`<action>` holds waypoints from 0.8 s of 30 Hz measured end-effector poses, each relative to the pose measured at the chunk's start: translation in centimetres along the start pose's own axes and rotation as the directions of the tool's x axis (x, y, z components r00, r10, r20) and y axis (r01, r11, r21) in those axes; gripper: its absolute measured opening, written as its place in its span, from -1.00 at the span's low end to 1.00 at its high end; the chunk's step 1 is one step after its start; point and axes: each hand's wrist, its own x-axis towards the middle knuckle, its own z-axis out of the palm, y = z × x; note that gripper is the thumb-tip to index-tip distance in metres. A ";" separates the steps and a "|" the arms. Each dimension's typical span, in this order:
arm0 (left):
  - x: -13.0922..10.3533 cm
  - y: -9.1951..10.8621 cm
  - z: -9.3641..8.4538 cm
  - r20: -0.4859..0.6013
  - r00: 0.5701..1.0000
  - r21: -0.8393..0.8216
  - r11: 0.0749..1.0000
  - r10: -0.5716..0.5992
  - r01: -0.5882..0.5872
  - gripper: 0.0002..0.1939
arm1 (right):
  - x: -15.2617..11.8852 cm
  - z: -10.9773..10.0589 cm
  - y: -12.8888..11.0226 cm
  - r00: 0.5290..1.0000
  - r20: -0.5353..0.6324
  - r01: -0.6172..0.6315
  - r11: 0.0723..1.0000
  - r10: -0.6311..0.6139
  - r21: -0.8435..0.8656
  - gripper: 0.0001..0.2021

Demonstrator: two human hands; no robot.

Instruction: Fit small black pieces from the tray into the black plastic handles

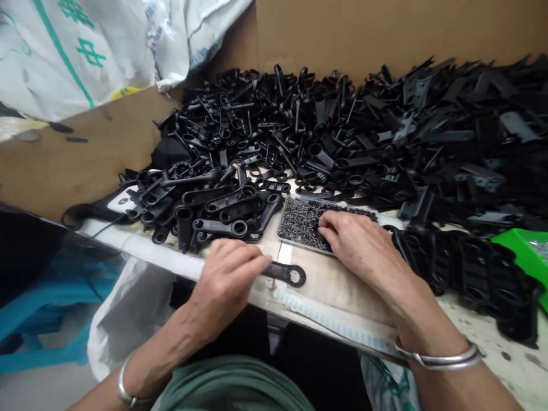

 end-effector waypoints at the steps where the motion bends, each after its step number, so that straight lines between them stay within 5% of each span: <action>1: 0.3 -0.2 -0.4 -0.022 0.999 0.045 0.998 -0.035 0.036 -0.78 | -0.2 -0.2 0.0 1.000 -0.025 0.005 1.000 -0.005 0.028 -0.81; 6: 3.0 -0.2 -0.5 0.116 0.991 0.212 0.977 -0.062 0.036 -0.78 | -1.5 -1.3 0.4 0.993 -0.122 0.017 0.976 0.010 0.216 -0.82; 14: 9.4 0.7 2.0 0.302 0.953 0.153 0.987 0.001 -0.050 -0.73 | -2.6 -1.4 0.5 0.979 -0.175 -0.028 0.914 0.108 0.404 -0.84; 19: 10.9 0.2 3.0 0.329 0.944 0.043 0.999 -0.011 -0.003 -0.66 | -3.3 -1.9 0.4 0.952 -0.058 -0.143 0.604 0.301 0.784 -0.83; 24: 11.1 -0.7 3.3 0.290 0.955 -0.137 0.986 -0.055 0.098 -0.73 | -4.0 -1.5 0.4 0.943 0.088 -0.161 0.208 0.322 0.965 -0.78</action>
